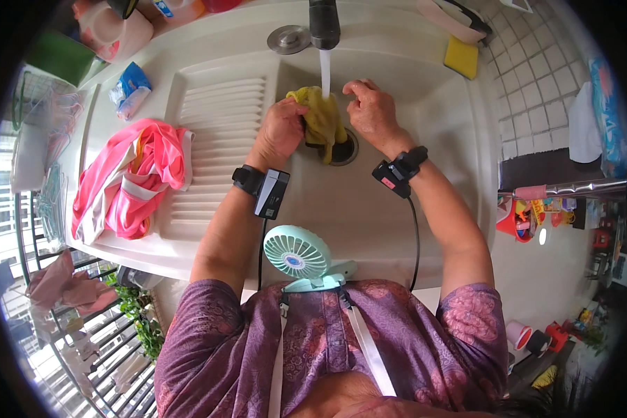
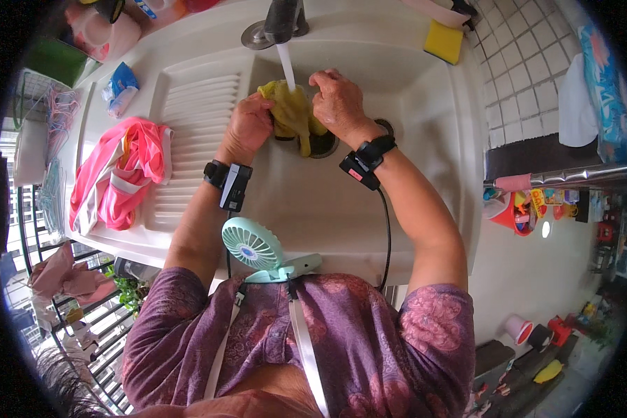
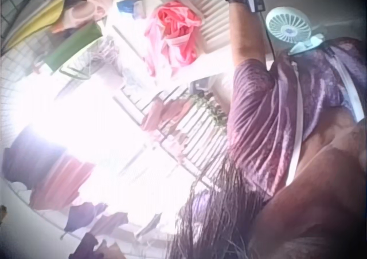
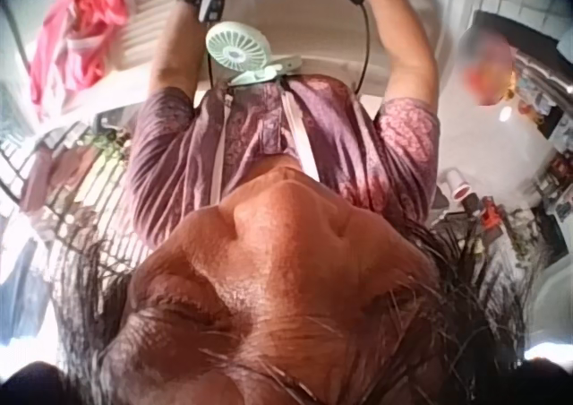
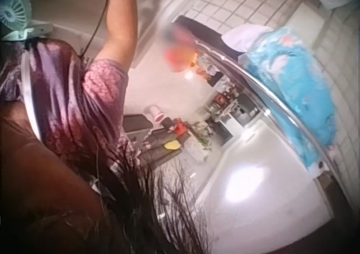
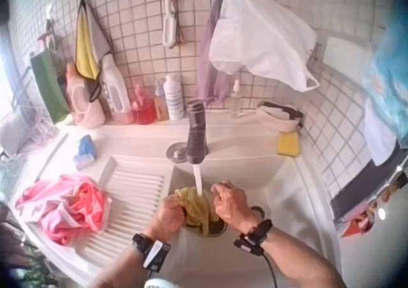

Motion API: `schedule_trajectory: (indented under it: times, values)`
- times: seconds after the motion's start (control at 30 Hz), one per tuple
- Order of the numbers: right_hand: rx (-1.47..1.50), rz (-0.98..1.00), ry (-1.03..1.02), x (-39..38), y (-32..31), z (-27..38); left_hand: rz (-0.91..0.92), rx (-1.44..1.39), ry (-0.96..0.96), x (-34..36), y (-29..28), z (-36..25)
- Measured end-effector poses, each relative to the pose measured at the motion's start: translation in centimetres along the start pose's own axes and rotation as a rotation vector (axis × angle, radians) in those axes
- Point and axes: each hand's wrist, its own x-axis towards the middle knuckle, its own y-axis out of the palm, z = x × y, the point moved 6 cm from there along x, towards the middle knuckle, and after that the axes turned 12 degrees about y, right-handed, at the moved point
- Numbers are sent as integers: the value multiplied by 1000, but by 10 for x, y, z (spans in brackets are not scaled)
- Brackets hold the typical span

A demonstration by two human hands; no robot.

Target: The person washes a yellow cloth by hand under running water in a sink, rubbing the fabric against itself and rinsing different sections.

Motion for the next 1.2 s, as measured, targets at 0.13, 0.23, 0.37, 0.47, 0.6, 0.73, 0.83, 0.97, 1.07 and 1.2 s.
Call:
schedule_trajectory:
  times: [0.13, 0.23, 0.37, 0.47, 0.6, 0.73, 0.83, 0.97, 1.07, 1.2]
  values:
    - [-66, -35, 136, 24, -20, 2, -45, 62, -18, 3, -8, 2]
    - [-99, -249, -36, 65, -53, 27, -86, 122, -29, 1, -7, 3]
    - [-155, -419, -422, 105, -85, 97, -52, 118, -25, -1, 2, 1]
    - [-177, -297, -525, 123, -80, 107, -15, 118, -35, -1, 7, 1]
    - [-192, -241, -557, 122, -76, 115, 6, 161, -53, 1, 1, 6]
    - [-193, -277, -554, 117, -72, 112, 15, 157, -40, 1, -1, 6]
    - [-167, -307, -553, 112, -76, 110, 25, 135, -45, 1, 1, 6]
    - [-241, -330, -559, 102, -76, 107, 75, 238, -35, 3, -3, 6]
    - [-250, -308, -538, 97, -77, 108, 73, 205, -30, 2, 1, 6]
    - [-161, -481, -614, 95, -78, 98, 38, 154, -53, 1, 2, 6]
